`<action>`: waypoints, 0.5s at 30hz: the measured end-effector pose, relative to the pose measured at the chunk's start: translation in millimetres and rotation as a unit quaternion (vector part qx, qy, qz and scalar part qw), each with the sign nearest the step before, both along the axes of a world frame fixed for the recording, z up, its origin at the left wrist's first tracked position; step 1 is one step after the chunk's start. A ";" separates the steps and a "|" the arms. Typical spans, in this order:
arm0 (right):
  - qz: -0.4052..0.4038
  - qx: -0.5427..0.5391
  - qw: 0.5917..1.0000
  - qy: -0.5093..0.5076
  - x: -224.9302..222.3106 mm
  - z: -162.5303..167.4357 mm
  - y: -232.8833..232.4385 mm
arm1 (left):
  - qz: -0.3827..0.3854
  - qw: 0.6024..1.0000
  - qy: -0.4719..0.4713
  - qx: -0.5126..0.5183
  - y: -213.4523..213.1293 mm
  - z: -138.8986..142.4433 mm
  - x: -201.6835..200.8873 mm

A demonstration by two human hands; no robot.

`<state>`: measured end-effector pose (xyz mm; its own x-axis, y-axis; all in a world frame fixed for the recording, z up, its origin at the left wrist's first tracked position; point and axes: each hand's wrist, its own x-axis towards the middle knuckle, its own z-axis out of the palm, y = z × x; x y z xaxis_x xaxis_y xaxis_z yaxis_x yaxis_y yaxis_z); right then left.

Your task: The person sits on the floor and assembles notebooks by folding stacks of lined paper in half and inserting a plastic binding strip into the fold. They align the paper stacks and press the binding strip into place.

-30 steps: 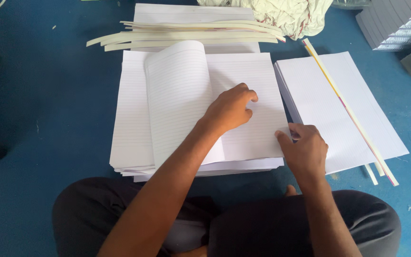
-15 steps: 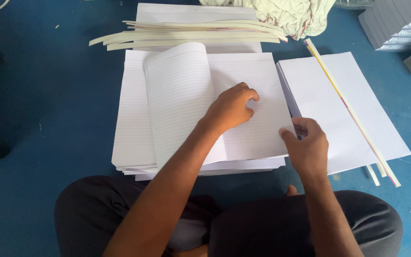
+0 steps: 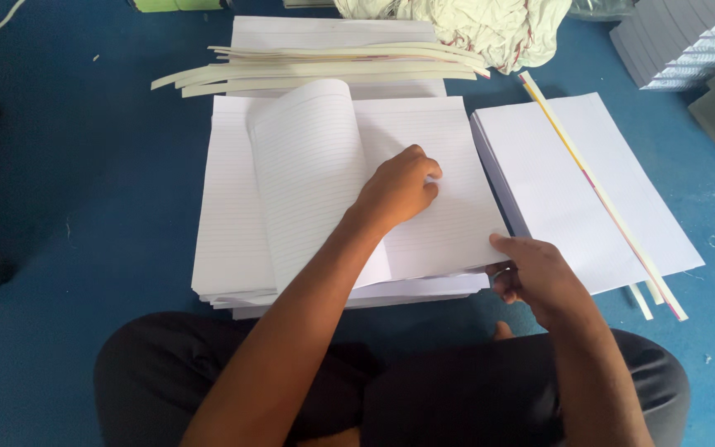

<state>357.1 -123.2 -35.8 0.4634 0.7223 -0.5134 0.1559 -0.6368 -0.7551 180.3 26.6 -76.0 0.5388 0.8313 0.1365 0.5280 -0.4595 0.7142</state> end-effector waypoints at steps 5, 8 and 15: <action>0.031 -0.053 0.998 -0.029 5.2 6.6 -3.9 | 0.000 0.999 -0.014 0.042 0.2 -6.5 2.4; 0.055 -0.075 0.994 -0.052 8.8 10.3 -4.4 | 0.006 0.998 -0.046 0.035 1.9 -6.5 2.8; 0.079 -0.097 0.979 -0.161 4.1 24.8 -0.4 | 0.017 0.993 -0.107 -0.053 11.4 2.3 0.1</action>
<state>361.2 -123.6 -11.0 0.5137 0.7019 -0.4933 0.4744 -0.7115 -0.5184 180.4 38.0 -73.7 0.4787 0.8639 0.1563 0.3727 -0.3611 0.8548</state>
